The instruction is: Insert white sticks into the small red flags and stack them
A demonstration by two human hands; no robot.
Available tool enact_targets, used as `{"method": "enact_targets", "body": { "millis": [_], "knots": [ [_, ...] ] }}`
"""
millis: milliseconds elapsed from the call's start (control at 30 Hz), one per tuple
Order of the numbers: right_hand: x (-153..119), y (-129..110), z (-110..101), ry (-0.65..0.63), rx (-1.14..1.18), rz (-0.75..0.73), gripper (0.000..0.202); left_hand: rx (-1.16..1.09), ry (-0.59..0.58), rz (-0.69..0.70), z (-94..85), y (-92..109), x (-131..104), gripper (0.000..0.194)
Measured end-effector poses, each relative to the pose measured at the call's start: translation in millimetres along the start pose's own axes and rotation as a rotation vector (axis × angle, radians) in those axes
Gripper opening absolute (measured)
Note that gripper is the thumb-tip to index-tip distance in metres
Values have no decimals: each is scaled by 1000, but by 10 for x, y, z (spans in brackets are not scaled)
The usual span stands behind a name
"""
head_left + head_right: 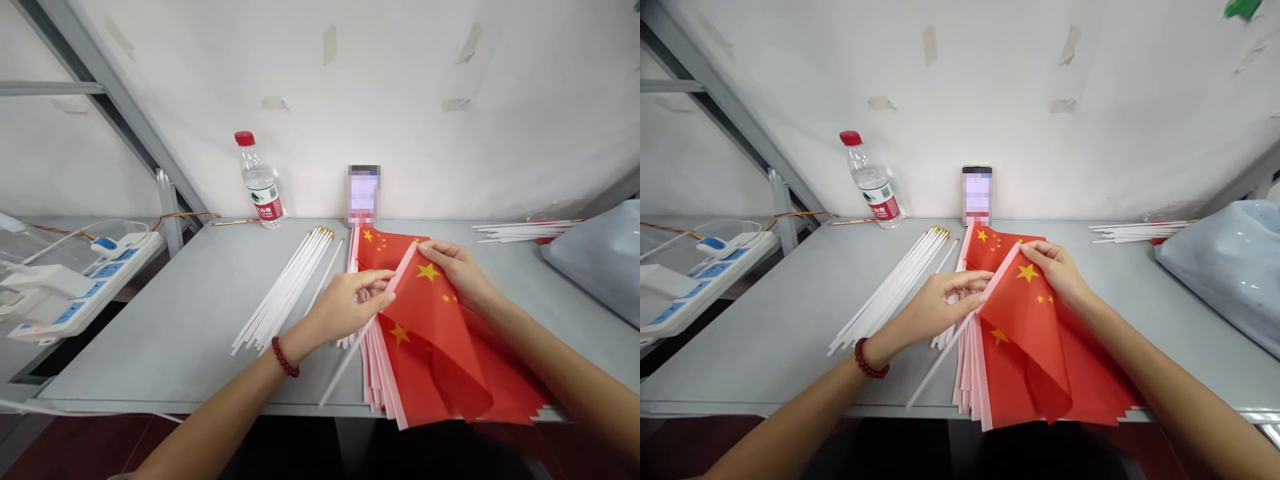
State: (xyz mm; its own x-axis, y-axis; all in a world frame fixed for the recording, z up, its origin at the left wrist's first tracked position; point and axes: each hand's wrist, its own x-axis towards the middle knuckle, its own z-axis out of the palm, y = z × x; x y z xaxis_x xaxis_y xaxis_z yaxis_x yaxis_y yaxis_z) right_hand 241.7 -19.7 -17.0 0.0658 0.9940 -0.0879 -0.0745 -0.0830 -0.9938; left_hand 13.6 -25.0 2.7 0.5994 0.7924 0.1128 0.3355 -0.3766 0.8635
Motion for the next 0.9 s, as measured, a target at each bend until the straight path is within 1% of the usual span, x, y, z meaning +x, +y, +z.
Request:
{"method": "enact_targets", "body": {
  "millis": [167, 233, 333, 433, 500, 533, 600, 667, 733, 800, 900],
  "knots": [
    [151, -17, -181, 158, 70, -12, 26, -34, -63, -20, 8, 8, -16, 35],
    [197, -16, -244, 198, 60, -31, 26, -58, -62, -43, -1, 5, -16, 30],
    [247, -25, -337, 181, -7, -48, 28, -92, 18, -70, -41, -29, 2, 26],
    [286, -40, -429, 142, -153, -10, 27, -80, 126, -99, -99, -100, 42, 25],
    [315, -30, -481, 167, -270, 1, 25, -44, 187, -110, -133, -151, 70, 24],
    [332, -16, -502, 202, -332, -11, 22, -17, 215, -112, -144, -173, 82, 23],
    [371, 32, -537, 323, -484, -100, 17, 65, 271, -118, -151, -208, 100, 22],
    [414, 90, -565, 474, -674, -254, 15, 168, 323, -128, -139, -232, 108, 22],
    [448, 140, -581, 571, -835, -413, 18, 255, 353, -128, -117, -250, 111, 22],
    [457, 171, -570, 561, -902, -504, 20, 310, 358, -118, -95, -268, 112, 24],
    [408, 192, -483, 423, -889, -514, 17, 362, 336, -111, -76, -298, 113, 28]
  ]
}}
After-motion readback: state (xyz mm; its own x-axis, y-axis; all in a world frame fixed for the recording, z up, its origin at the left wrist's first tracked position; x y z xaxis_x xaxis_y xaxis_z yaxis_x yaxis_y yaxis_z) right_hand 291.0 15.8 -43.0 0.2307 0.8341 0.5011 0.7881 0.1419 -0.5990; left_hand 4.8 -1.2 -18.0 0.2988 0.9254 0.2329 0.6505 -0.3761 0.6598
